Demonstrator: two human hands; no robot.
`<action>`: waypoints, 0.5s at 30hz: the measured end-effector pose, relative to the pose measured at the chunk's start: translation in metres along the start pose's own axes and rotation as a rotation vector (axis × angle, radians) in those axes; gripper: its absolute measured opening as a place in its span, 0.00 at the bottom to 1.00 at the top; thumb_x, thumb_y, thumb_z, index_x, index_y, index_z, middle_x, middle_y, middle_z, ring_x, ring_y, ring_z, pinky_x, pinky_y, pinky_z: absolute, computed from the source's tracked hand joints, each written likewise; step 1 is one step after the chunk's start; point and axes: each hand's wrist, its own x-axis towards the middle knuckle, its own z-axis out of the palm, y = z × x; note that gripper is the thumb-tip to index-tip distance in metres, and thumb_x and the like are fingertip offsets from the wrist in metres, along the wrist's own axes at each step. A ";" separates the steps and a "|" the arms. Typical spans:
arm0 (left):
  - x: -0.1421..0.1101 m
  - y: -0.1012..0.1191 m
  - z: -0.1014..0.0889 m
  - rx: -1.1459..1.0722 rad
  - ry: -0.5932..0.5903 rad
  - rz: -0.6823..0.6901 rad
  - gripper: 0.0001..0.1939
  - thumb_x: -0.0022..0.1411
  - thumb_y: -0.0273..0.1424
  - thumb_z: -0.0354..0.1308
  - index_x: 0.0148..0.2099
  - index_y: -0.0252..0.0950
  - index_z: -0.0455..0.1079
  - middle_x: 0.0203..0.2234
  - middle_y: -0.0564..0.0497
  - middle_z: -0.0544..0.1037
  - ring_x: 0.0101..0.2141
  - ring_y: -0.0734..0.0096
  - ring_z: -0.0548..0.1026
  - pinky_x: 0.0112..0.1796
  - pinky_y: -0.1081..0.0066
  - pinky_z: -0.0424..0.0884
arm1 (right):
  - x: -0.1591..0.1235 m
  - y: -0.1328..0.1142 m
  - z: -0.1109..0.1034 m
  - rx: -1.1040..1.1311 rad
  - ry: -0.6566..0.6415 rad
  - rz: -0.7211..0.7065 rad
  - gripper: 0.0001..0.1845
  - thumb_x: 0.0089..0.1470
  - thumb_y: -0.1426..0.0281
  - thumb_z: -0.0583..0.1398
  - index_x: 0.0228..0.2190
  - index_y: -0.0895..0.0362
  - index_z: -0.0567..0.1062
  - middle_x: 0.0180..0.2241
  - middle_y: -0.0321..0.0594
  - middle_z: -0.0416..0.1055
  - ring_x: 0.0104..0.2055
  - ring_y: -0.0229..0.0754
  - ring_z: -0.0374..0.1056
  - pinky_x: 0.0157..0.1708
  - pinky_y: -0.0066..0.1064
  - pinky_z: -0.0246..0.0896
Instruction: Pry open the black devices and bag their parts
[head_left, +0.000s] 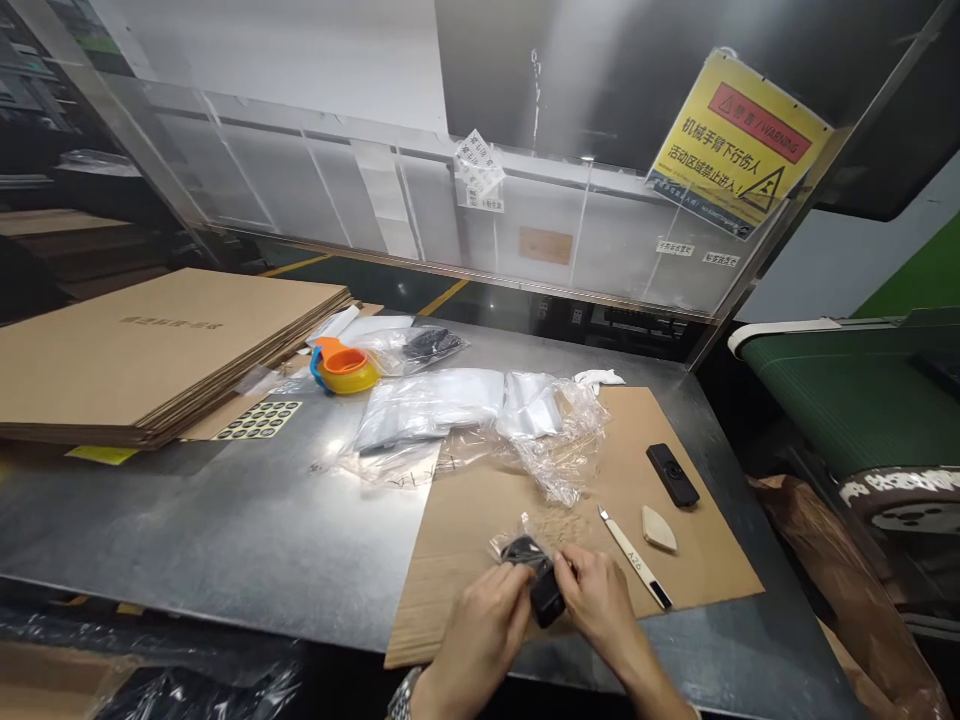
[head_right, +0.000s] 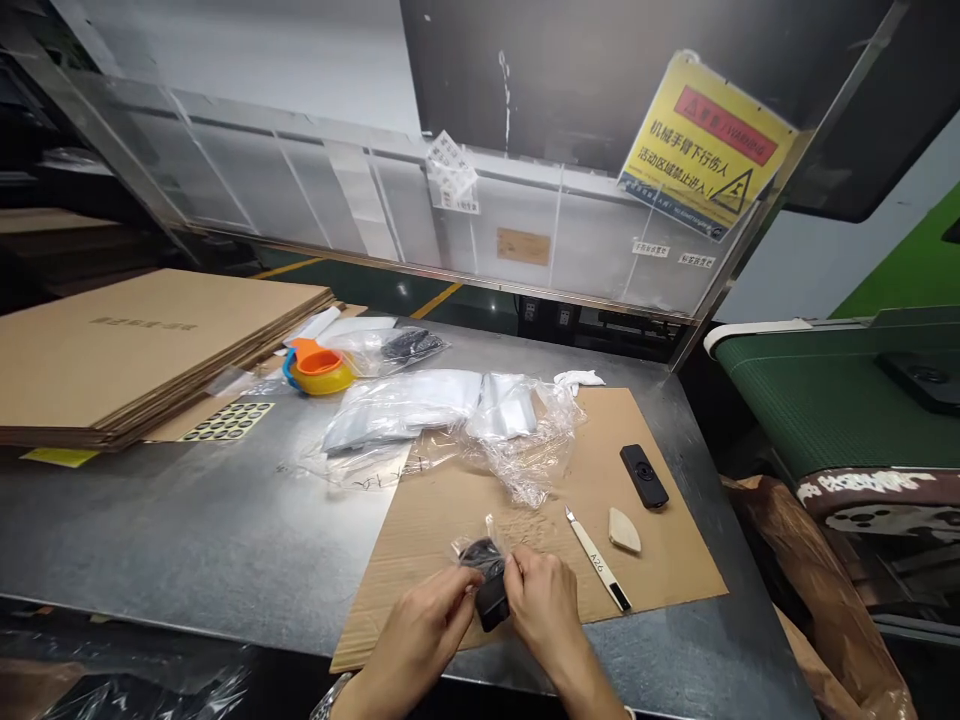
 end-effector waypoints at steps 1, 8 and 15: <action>0.004 0.003 -0.003 -0.036 0.015 -0.020 0.10 0.59 0.22 0.46 0.34 0.39 0.67 0.25 0.53 0.75 0.26 0.70 0.74 0.27 0.73 0.67 | 0.002 -0.006 -0.008 0.032 -0.023 0.002 0.18 0.52 0.64 0.55 0.13 0.54 0.65 0.13 0.32 0.60 0.18 0.35 0.57 0.19 0.26 0.43; 0.046 0.033 -0.033 -0.216 -0.106 -0.117 0.09 0.58 0.29 0.49 0.30 0.38 0.69 0.14 0.57 0.70 0.17 0.74 0.69 0.20 0.76 0.60 | -0.006 -0.011 -0.061 0.388 -0.101 0.093 0.20 0.49 0.56 0.58 0.16 0.57 0.68 0.13 0.30 0.61 0.15 0.31 0.53 0.16 0.24 0.44; 0.059 0.073 -0.007 -0.425 -0.087 0.194 0.06 0.58 0.35 0.52 0.34 0.44 0.71 0.18 0.57 0.74 0.17 0.73 0.71 0.19 0.77 0.67 | -0.060 0.020 -0.045 0.729 0.201 0.300 0.33 0.49 0.40 0.44 0.20 0.55 0.65 0.12 0.30 0.59 0.10 0.29 0.50 0.11 0.20 0.41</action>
